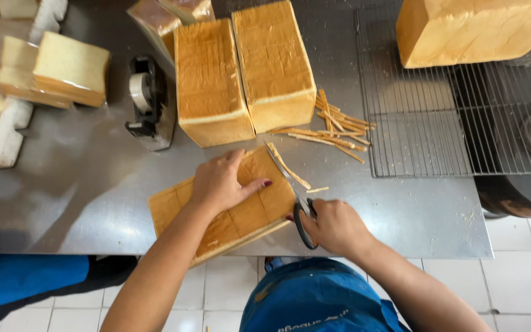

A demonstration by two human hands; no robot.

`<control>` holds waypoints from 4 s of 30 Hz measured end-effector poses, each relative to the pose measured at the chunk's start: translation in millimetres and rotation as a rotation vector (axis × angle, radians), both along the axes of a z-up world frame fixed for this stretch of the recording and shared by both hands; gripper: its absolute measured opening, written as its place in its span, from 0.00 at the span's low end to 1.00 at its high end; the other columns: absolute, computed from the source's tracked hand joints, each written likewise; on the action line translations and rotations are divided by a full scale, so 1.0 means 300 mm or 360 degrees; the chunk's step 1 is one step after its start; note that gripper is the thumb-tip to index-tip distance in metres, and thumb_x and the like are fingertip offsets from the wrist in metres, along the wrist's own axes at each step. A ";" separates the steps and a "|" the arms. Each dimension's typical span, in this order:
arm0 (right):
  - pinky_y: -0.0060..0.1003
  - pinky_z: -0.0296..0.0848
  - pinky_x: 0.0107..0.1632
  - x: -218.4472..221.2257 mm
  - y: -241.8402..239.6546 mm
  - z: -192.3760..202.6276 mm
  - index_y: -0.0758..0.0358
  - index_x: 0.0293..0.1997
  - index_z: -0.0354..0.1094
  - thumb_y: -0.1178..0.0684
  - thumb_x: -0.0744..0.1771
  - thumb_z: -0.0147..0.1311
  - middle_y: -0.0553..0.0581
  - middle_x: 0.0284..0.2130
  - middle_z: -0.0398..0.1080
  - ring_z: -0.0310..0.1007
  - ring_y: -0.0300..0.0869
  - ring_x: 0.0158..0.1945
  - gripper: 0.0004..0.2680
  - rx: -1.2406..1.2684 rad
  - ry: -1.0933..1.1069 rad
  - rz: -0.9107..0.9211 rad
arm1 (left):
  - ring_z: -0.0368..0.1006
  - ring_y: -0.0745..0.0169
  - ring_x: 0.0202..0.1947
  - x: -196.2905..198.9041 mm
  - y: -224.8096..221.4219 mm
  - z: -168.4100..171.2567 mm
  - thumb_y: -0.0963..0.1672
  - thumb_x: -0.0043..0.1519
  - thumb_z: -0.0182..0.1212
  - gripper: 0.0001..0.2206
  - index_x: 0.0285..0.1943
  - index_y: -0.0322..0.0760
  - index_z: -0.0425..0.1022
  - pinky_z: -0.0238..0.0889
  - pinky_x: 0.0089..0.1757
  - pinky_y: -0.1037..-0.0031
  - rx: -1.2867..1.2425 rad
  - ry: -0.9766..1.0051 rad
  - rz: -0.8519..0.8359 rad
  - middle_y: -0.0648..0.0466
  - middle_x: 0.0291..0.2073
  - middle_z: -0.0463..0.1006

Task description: The person trims the edges of multiple large bread loaves using a pair of scissors. The person handles the loaves one at a time on a metal table, rotating them and trimming the crust before placing them on a wire rack.

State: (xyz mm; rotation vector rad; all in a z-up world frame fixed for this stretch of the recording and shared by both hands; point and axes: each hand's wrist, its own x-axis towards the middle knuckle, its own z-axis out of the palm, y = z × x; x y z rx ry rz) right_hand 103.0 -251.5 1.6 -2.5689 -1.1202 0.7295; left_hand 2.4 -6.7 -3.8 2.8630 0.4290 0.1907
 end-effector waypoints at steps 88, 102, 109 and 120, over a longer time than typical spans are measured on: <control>0.45 0.65 0.30 -0.051 -0.093 -0.024 0.58 0.24 0.65 0.21 0.61 0.58 0.54 0.18 0.71 0.70 0.50 0.24 0.26 -0.0323 0.0070 0.0255 | 0.71 0.41 0.50 -0.134 0.266 -0.040 0.66 0.65 0.46 0.32 0.61 0.45 0.70 0.58 0.45 0.47 0.0012 0.0147 0.0843 0.53 0.54 0.77; 0.52 0.72 0.35 -0.078 -0.077 -0.071 0.60 0.34 0.70 0.28 0.66 0.50 0.56 0.21 0.76 0.75 0.58 0.33 0.21 -0.0290 -0.0122 0.0300 | 0.72 0.43 0.46 -0.142 0.256 -0.066 0.66 0.66 0.45 0.32 0.57 0.42 0.72 0.58 0.42 0.50 0.0082 0.0018 0.0785 0.53 0.47 0.78; 0.42 0.78 0.33 -0.084 -0.008 0.046 0.57 0.36 0.76 0.37 0.65 0.52 0.51 0.18 0.76 0.80 0.51 0.30 0.15 -0.0273 -0.0158 0.0340 | 0.75 0.42 0.50 -0.132 0.252 -0.069 0.65 0.64 0.48 0.33 0.62 0.41 0.72 0.63 0.42 0.50 0.0091 0.0067 0.0723 0.48 0.52 0.79; 0.50 0.76 0.40 -0.062 -0.035 0.049 0.61 0.34 0.77 0.32 0.63 0.54 0.62 0.22 0.78 0.80 0.60 0.37 0.19 -0.0279 -0.0004 0.0191 | 0.75 0.43 0.50 -0.092 0.178 -0.047 0.65 0.64 0.47 0.34 0.63 0.41 0.72 0.63 0.43 0.50 0.0063 0.0089 0.0645 0.48 0.53 0.79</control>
